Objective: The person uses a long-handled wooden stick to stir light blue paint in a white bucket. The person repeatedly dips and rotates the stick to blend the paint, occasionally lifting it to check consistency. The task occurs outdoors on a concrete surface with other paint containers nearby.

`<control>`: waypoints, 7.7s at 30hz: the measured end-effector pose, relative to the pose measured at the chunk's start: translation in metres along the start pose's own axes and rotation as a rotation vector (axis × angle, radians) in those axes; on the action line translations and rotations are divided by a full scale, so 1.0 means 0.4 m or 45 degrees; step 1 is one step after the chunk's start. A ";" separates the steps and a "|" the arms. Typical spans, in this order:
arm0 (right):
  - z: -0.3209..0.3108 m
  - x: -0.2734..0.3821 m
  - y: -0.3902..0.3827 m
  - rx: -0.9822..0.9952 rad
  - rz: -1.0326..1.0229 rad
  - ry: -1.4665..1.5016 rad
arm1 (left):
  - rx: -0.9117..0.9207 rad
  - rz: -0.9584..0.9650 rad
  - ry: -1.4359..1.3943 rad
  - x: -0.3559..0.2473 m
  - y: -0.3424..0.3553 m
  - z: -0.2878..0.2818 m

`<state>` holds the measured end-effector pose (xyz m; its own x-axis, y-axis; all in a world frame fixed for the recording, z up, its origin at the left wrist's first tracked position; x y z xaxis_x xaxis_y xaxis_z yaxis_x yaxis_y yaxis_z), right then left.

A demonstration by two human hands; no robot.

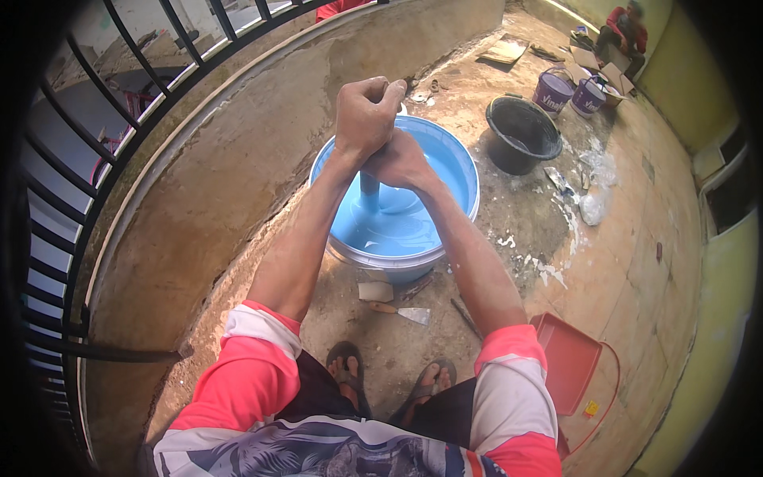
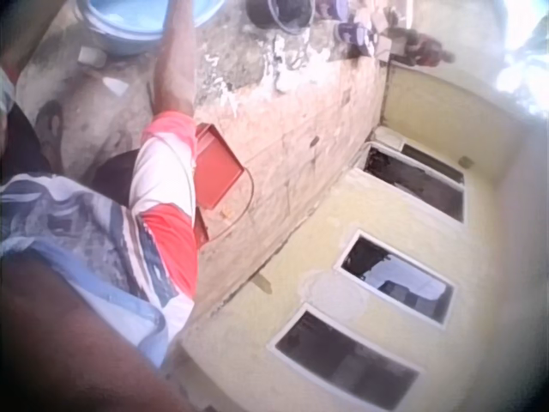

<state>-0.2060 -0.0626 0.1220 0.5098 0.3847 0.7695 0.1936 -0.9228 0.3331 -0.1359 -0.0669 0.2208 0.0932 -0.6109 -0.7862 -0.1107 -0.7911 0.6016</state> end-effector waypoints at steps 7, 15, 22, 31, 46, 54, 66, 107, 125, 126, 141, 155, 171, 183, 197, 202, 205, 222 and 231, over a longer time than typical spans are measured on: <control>-0.050 0.047 -0.006 -0.086 0.067 -0.617 | -0.007 -0.080 -0.471 0.026 -0.033 -0.009; 0.011 0.033 -0.003 0.083 0.132 -0.107 | -0.039 0.035 0.108 -0.019 -0.003 -0.029; -0.038 0.050 -0.004 0.063 0.226 -0.746 | -0.010 -0.157 -0.488 0.061 -0.041 -0.017; 0.018 -0.007 0.008 -0.054 0.016 -0.313 | -0.151 0.256 -0.003 -0.031 -0.021 -0.045; 0.009 -0.003 0.003 -0.053 0.117 -0.447 | -0.100 0.188 -0.070 -0.007 -0.047 -0.038; 0.029 -0.024 -0.023 0.120 0.350 -0.288 | -0.027 -0.203 -0.118 0.103 -0.018 -0.011; -0.007 -0.018 -0.023 0.236 0.480 -0.743 | 0.064 -0.368 -0.482 0.166 -0.042 0.019; 0.014 -0.018 -0.018 0.234 0.461 -0.539 | 0.048 -0.390 -0.488 0.170 -0.031 0.008; 0.047 -0.018 0.009 -0.033 -0.015 -0.032 | -0.103 0.000 0.048 0.043 -0.016 -0.024; 0.034 -0.026 0.017 -0.037 0.005 -0.232 | -0.117 0.075 0.016 0.014 -0.023 -0.024; 0.001 0.025 -0.014 -0.058 0.076 -0.534 | -0.105 0.282 -0.061 -0.035 -0.061 -0.033; 0.018 0.048 -0.002 -0.042 0.103 -0.530 | -0.163 0.166 -0.079 -0.009 -0.057 -0.070; -0.003 0.012 -0.014 -0.050 0.181 -0.665 | -0.136 0.177 -0.275 0.036 -0.060 -0.042; -0.012 0.026 -0.013 -0.108 0.179 -0.622 | -0.129 0.256 -0.094 -0.013 -0.059 -0.045; -0.008 0.032 -0.001 -0.044 0.229 -0.640 | -0.151 0.187 -0.195 0.012 -0.047 -0.043; 0.015 0.004 -0.027 0.149 0.414 -0.547 | 0.104 -0.387 -0.512 0.153 -0.051 0.004; 0.065 -0.023 -0.021 0.051 0.259 -0.113 | -0.012 -0.172 -0.102 0.107 -0.026 -0.033; 0.032 -0.113 -0.015 -0.035 0.168 -0.168 | -0.023 0.117 0.109 0.029 -0.036 0.018; 0.005 0.013 -0.055 0.182 0.369 -0.568 | 0.292 -0.590 -0.646 0.140 -0.074 0.044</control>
<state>-0.2060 -0.0403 0.1177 0.8591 0.0968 0.5026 0.0882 -0.9953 0.0409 -0.1448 -0.0772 0.1565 -0.2836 -0.0807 -0.9555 -0.3809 -0.9050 0.1895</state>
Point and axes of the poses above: each hand's wrist, its own y-axis towards the middle knuckle, its own z-axis out of the palm, x = y × z, the point moved 10 cm from there along y, towards the middle knuckle
